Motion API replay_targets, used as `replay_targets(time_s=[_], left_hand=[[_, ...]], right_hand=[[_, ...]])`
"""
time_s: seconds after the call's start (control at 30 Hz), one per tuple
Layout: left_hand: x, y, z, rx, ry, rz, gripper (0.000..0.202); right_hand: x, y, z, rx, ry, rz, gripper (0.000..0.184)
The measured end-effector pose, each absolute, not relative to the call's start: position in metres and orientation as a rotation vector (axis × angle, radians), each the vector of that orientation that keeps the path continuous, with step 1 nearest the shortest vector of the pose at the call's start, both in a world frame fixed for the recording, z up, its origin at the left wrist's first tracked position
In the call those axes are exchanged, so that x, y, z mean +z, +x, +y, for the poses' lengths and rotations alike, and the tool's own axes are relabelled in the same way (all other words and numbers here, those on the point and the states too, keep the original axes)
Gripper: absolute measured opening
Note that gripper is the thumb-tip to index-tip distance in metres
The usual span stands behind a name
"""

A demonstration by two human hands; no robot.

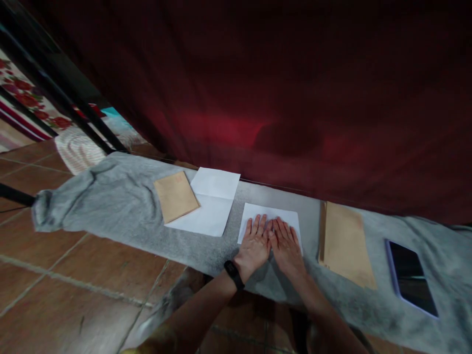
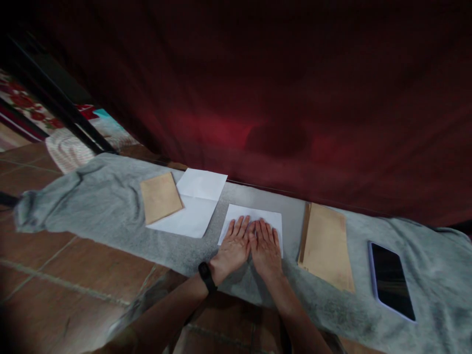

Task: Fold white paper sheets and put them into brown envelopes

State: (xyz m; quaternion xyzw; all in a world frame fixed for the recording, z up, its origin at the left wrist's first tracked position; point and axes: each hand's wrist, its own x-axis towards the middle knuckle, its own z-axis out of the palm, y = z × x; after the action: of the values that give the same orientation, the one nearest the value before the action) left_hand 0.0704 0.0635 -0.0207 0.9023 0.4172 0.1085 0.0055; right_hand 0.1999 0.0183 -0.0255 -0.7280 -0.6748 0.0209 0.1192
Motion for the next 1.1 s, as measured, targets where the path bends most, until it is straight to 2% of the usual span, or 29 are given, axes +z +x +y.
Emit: replay_targets(time_s=[0.53, 1.1], left_hand=[[-0.012, 0.057, 0.068, 0.319, 2.783, 1.250, 0.053], [-0.012, 0.047, 0.075, 0.424, 2.708, 1.574, 0.055]], right_hand=[[-0.030, 0.210, 0.012, -0.051, -2.183, -1.945, 0.054], [-0.031, 0.211, 0.013, -0.182, -2.269, -1.762, 0.056]])
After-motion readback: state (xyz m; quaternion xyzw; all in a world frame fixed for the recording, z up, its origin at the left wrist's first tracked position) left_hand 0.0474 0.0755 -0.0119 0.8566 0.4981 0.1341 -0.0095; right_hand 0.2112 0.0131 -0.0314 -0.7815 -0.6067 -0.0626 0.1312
